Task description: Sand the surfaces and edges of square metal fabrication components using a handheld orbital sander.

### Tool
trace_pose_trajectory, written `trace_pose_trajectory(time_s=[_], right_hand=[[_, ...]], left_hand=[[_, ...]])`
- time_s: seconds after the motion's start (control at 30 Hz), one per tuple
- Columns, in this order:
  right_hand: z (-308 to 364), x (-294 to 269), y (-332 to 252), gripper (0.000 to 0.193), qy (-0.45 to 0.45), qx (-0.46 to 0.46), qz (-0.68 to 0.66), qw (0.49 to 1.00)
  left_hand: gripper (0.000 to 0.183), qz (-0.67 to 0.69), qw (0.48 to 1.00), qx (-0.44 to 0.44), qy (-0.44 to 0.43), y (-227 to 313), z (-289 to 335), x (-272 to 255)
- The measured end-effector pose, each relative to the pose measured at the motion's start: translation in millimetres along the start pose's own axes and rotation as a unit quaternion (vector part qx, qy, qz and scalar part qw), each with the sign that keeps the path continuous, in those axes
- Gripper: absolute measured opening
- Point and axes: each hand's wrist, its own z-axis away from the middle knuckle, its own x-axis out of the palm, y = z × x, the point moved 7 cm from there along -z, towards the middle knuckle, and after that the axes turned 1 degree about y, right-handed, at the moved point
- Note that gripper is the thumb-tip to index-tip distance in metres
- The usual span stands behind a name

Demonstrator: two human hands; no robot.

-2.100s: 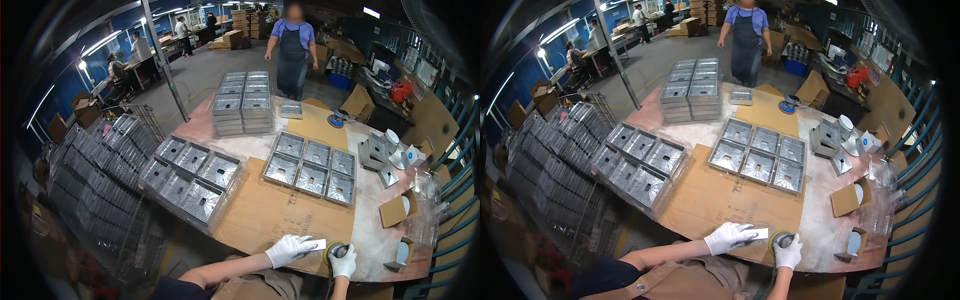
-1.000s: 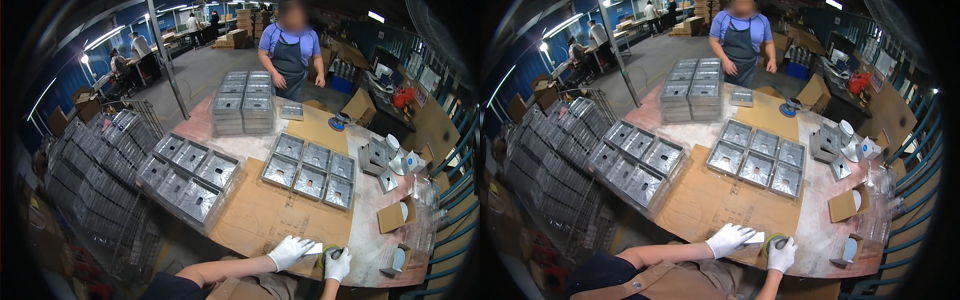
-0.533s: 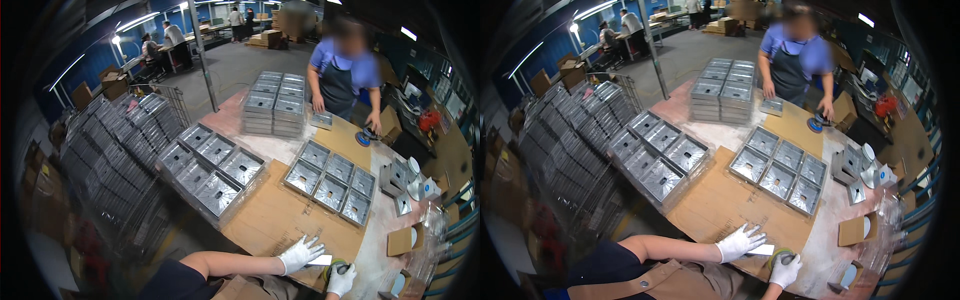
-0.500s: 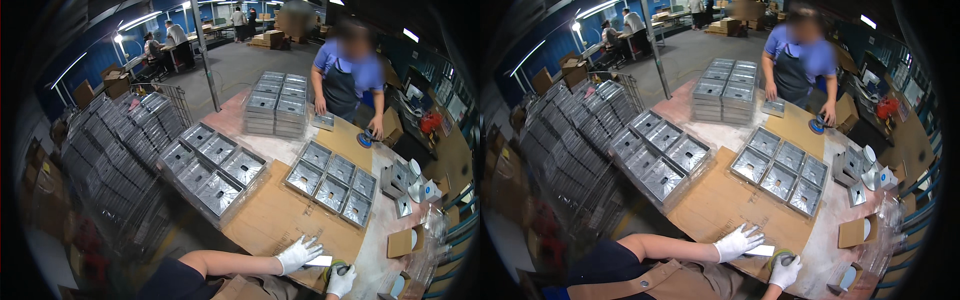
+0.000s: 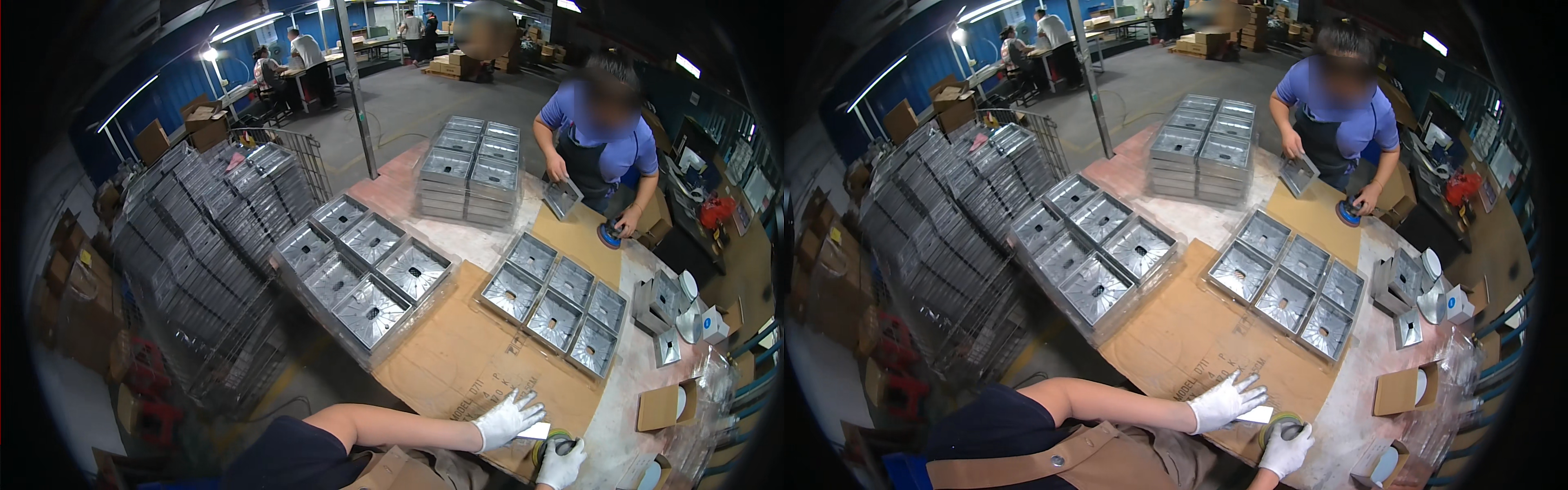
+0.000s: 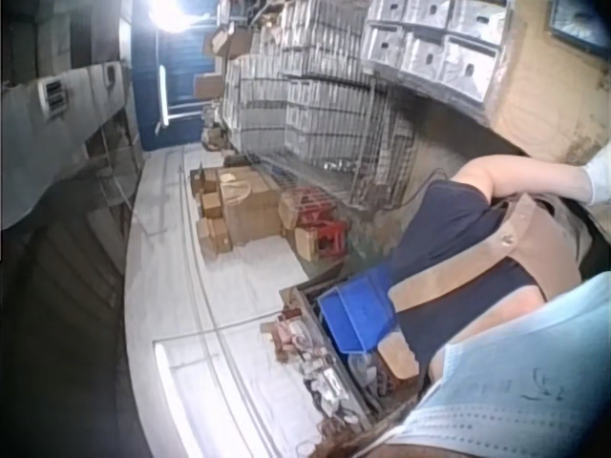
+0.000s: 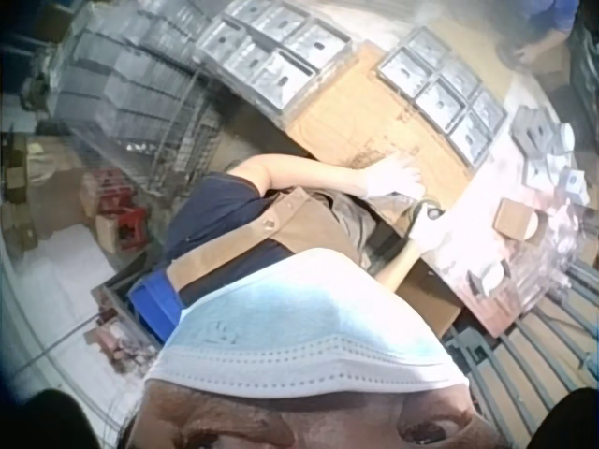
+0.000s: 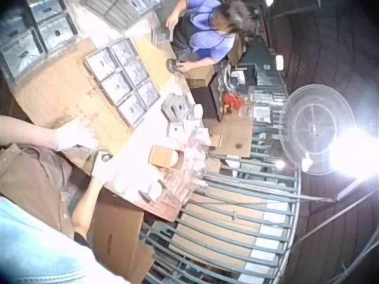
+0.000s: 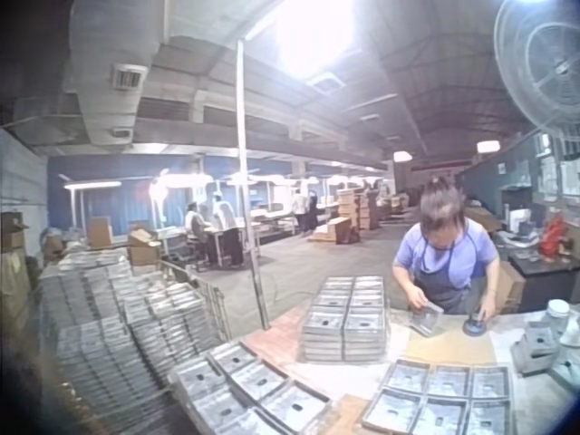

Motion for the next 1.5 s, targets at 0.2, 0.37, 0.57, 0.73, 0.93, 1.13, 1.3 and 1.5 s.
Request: trace_pose_trajectory(time_s=[0.2, 0.37, 0.57, 0.73, 0.93, 1.13, 1.3, 1.5], right_hand=[[0, 1, 2, 0.068, 0.0, 0.002, 0.012, 1.0], [-2, 2, 1, 0.067, 0.006, 0.002, 0.011, 1.0], [-3, 4, 4, 0.066, 0.014, -0.004, 0.017, 1.0], [-2, 4, 5, 0.066, 0.012, -0.001, 0.008, 1.0], [-1, 1, -2, 0.065, 0.011, -0.001, 0.006, 1.0], [0, -2, -5, 0.065, 0.008, 0.009, 0.008, 1.0], [-2, 5, 1, 0.066, 0.02, -0.012, 0.003, 1.0], [-2, 4, 3, 0.067, 0.027, -0.015, 0.011, 0.999]], left_hand=[[0.074, 0.01, 0.999, -0.007, 0.034, 2, -8, 10], [0.072, 0.031, 0.998, -0.012, 0.051, 0, -8, 10], [0.071, 0.034, 0.997, -0.01, 0.072, 0, -8, 13], [0.072, 0.039, 0.997, -0.009, 0.06, 1, -7, 10], [0.072, 0.042, 0.997, -0.011, 0.061, 0, -6, 10], [0.072, 0.035, 0.999, -0.015, 0.037, 1, -5, 3], [0.072, 0.032, 0.998, -0.016, 0.043, 1, -6, 5], [0.07, 0.048, 0.996, -0.008, 0.073, 1, -5, 7]])
